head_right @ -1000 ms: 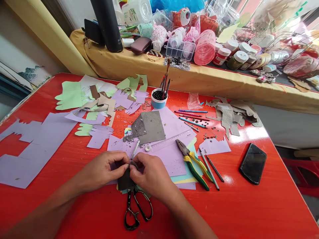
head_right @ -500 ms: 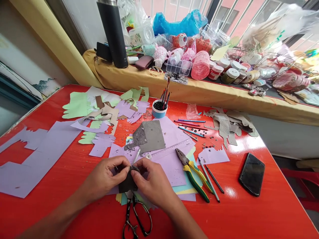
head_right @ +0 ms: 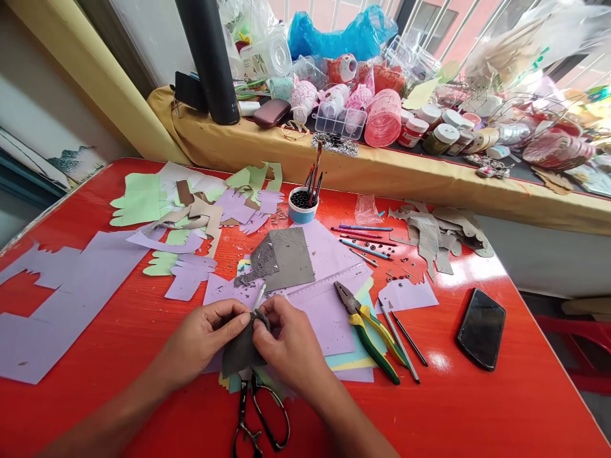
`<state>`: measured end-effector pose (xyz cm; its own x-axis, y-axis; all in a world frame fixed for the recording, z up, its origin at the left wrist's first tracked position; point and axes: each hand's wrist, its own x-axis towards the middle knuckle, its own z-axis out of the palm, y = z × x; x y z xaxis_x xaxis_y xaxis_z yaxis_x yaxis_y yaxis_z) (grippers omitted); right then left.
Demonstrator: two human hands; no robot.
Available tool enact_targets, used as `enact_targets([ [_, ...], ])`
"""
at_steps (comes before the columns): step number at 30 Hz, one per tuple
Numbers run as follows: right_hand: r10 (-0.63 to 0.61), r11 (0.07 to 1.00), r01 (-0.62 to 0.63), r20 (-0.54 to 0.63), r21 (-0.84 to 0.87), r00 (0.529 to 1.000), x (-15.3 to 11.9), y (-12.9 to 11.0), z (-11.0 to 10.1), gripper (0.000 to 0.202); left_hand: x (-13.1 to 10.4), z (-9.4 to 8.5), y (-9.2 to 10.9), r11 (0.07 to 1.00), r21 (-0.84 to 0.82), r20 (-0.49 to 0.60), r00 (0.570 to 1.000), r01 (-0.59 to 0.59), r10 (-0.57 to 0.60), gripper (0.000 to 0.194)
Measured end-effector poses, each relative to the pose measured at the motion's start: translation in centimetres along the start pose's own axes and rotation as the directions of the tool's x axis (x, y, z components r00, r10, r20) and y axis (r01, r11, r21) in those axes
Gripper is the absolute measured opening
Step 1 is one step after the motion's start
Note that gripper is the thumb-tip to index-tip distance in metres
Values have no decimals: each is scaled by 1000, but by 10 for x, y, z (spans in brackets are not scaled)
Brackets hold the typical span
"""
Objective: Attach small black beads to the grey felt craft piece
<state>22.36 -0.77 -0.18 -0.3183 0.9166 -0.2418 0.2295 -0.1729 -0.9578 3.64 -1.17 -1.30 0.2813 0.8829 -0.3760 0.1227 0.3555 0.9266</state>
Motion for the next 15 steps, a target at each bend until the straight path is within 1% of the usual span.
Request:
enact_targets([
  [5, 38, 997, -36, -23, 74, 999, 1, -1, -4, 6, -3, 4, 1, 1000, 26, -12, 1000, -2, 2, 32],
  [10, 68, 990, -70, 25, 123, 997, -1, -3, -3, 10, -4, 5, 3, 998, 59, -36, 999, -29, 31, 27],
  [15, 58, 988, -64, 49, 138, 997, -2, -1, -1, 14, -5, 7, 5, 999, -7, -43, 998, -46, 45, 29],
])
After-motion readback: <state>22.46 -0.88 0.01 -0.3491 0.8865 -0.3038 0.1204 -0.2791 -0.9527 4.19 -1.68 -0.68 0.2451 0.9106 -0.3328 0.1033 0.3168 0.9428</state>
